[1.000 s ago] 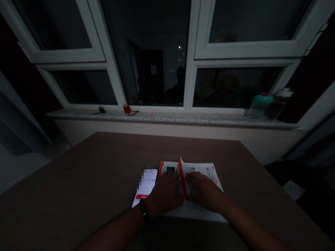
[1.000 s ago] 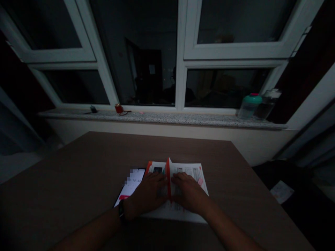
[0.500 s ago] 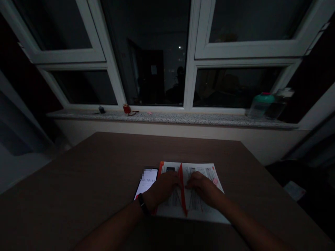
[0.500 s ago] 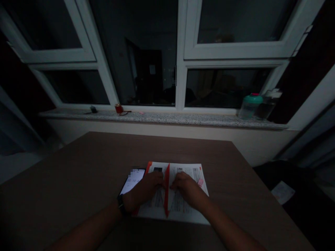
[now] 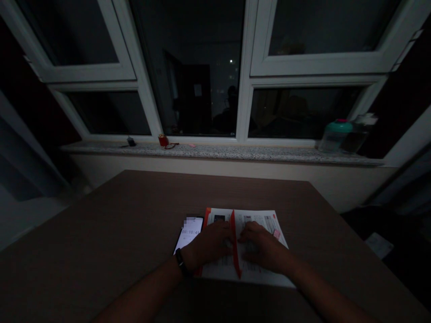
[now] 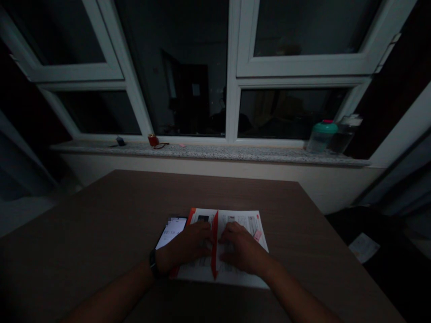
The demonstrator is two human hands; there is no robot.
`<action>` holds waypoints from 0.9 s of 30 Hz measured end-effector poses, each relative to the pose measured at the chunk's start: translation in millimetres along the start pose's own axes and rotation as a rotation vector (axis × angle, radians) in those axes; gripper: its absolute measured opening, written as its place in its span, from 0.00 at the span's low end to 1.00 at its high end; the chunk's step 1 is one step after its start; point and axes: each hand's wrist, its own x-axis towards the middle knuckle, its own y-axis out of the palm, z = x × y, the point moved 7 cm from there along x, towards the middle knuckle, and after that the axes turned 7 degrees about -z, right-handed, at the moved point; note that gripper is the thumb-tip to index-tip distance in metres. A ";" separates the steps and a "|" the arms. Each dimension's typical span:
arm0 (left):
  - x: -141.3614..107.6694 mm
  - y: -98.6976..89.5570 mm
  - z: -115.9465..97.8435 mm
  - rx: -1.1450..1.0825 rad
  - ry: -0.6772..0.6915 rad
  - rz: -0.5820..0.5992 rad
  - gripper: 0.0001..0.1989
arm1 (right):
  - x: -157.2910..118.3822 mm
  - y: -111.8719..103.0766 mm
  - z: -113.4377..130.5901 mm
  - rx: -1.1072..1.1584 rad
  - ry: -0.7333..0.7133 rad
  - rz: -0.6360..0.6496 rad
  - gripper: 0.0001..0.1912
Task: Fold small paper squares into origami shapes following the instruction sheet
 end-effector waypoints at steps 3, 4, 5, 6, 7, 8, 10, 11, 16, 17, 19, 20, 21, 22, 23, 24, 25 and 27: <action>-1.3 0.9 6.7 -0.008 -0.045 -0.005 0.16 | -1.2 -1.3 0.0 0.020 0.017 0.000 0.20; -1.9 1.5 10.2 -0.010 -0.069 -0.006 0.19 | -1.2 -1.6 -0.7 0.029 0.021 -0.002 0.21; -2.6 2.1 13.6 -0.013 -0.090 -0.007 0.23 | -1.3 -1.6 -1.5 0.037 0.024 -0.003 0.23; -3.4 2.6 16.4 -0.016 -0.104 -0.007 0.27 | -1.3 -1.4 -2.4 0.044 0.027 -0.001 0.24; -4.1 2.9 18.2 -0.015 -0.109 -0.006 0.30 | -1.4 -1.3 -3.1 0.047 0.029 0.001 0.25; -4.7 2.9 19.1 -0.008 -0.105 -0.005 0.33 | -1.5 -1.3 -3.6 0.046 0.031 0.002 0.26; -5.3 1.6 18.8 0.027 -0.086 -0.012 0.35 | -1.9 -0.9 -3.3 0.031 0.025 0.011 0.27; -5.4 0.7 17.9 0.046 -0.076 -0.016 0.34 | -2.1 -0.6 -2.4 0.018 0.016 0.018 0.27; -4.7 -2.0 13.7 0.081 -0.051 -0.019 0.32 | -1.9 -1.2 2.1 -0.055 -0.051 -0.010 0.20; -4.6 -2.1 14.0 0.081 -0.054 -0.021 0.32 | -1.8 -1.3 2.0 -0.060 -0.062 -0.019 0.20; -4.4 -2.6 15.1 0.077 -0.062 -0.033 0.30 | -1.8 -0.8 1.3 -0.064 -0.084 -0.029 0.22; -4.3 -3.0 15.7 0.072 -0.064 -0.041 0.28 | -1.8 -0.9 0.5 -0.069 -0.091 -0.037 0.24; -4.0 -3.3 15.9 0.063 -0.061 -0.046 0.26 | -1.8 -1.0 -0.4 -0.075 -0.094 -0.046 0.26; -3.7 -3.6 15.9 0.052 -0.057 -0.048 0.24 | -1.8 -1.1 -1.1 -0.081 -0.097 -0.054 0.28; -3.3 -3.9 16.0 0.043 -0.054 -0.046 0.22 | -1.9 -1.3 -1.8 -0.086 -0.099 -0.061 0.30; -3.0 -4.3 16.1 0.037 -0.055 -0.043 0.20 | -1.9 -1.7 -2.6 -0.090 -0.095 -0.069 0.31; -2.6 -4.6 16.3 0.037 -0.057 -0.038 0.19 | -2.0 -2.3 -3.6 -0.093 -0.087 -0.076 0.31; -1.8 -5.2 16.5 0.048 -0.063 -0.029 0.17 | -2.1 -3.2 -5.3 -0.098 -0.072 -0.082 0.30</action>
